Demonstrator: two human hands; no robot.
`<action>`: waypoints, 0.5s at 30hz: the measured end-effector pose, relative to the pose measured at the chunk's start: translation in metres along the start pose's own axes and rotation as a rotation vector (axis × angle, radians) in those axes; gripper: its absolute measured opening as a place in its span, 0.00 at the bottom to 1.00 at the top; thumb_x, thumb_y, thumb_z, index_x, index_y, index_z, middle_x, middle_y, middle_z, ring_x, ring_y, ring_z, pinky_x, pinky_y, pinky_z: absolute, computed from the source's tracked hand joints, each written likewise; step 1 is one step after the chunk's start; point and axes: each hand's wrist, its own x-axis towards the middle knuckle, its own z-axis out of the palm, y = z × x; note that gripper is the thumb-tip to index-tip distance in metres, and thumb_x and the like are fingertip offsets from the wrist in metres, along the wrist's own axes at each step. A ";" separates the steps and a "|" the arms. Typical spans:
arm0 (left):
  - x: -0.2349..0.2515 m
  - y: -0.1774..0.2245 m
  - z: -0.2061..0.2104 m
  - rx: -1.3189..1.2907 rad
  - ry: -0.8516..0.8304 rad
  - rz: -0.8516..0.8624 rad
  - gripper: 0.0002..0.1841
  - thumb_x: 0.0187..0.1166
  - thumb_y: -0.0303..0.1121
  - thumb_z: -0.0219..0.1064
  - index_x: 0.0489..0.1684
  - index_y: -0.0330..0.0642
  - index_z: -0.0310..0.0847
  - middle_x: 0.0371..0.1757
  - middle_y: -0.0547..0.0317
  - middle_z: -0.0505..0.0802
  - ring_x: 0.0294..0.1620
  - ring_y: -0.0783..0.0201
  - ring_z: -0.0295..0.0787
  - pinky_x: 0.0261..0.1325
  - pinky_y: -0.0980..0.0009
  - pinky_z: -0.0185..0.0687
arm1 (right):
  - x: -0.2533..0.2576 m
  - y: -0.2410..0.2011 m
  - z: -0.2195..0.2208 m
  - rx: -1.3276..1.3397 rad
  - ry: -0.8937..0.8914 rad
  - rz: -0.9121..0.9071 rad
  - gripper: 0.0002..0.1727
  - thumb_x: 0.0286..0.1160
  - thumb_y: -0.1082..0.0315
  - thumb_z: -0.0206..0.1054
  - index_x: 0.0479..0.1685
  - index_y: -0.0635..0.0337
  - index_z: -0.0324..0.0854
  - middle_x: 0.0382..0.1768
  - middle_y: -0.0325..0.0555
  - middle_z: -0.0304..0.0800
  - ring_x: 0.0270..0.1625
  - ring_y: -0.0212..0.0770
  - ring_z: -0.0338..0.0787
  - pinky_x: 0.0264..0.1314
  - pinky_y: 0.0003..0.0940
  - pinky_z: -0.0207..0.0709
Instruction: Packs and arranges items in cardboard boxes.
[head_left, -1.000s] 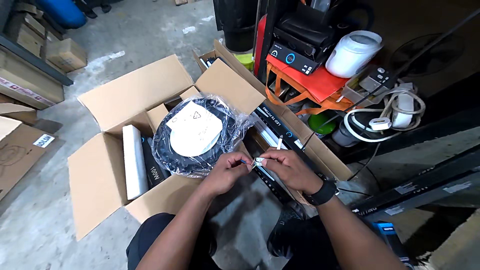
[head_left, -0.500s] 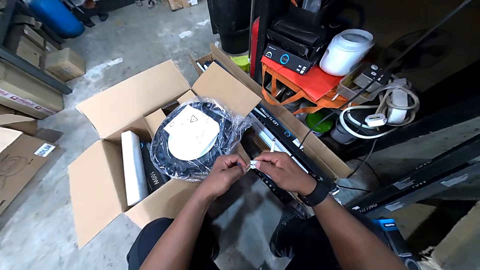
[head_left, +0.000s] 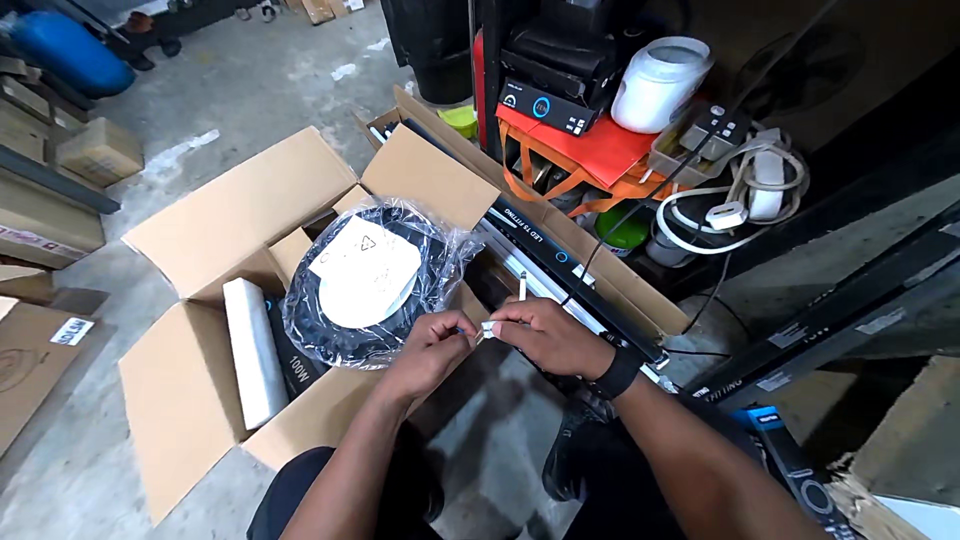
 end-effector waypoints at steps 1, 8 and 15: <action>0.000 0.000 0.000 0.003 -0.001 -0.002 0.08 0.75 0.26 0.60 0.32 0.44 0.85 0.21 0.75 0.81 0.21 0.81 0.73 0.27 0.81 0.69 | 0.000 0.000 0.000 -0.004 -0.004 0.001 0.18 0.86 0.57 0.57 0.48 0.55 0.93 0.40 0.36 0.90 0.44 0.25 0.84 0.49 0.26 0.76; -0.001 -0.001 -0.001 0.016 -0.031 -0.013 0.08 0.75 0.26 0.60 0.32 0.45 0.85 0.21 0.76 0.81 0.21 0.81 0.73 0.27 0.81 0.70 | -0.001 0.001 -0.002 -0.022 -0.048 -0.021 0.19 0.87 0.57 0.56 0.49 0.55 0.92 0.42 0.37 0.91 0.46 0.26 0.85 0.51 0.28 0.77; -0.002 -0.001 -0.003 0.006 -0.038 -0.002 0.07 0.77 0.29 0.61 0.33 0.45 0.85 0.20 0.77 0.80 0.20 0.82 0.71 0.26 0.82 0.68 | -0.001 0.002 -0.009 -0.021 -0.100 -0.062 0.18 0.86 0.57 0.57 0.48 0.55 0.92 0.42 0.36 0.89 0.46 0.25 0.84 0.50 0.26 0.76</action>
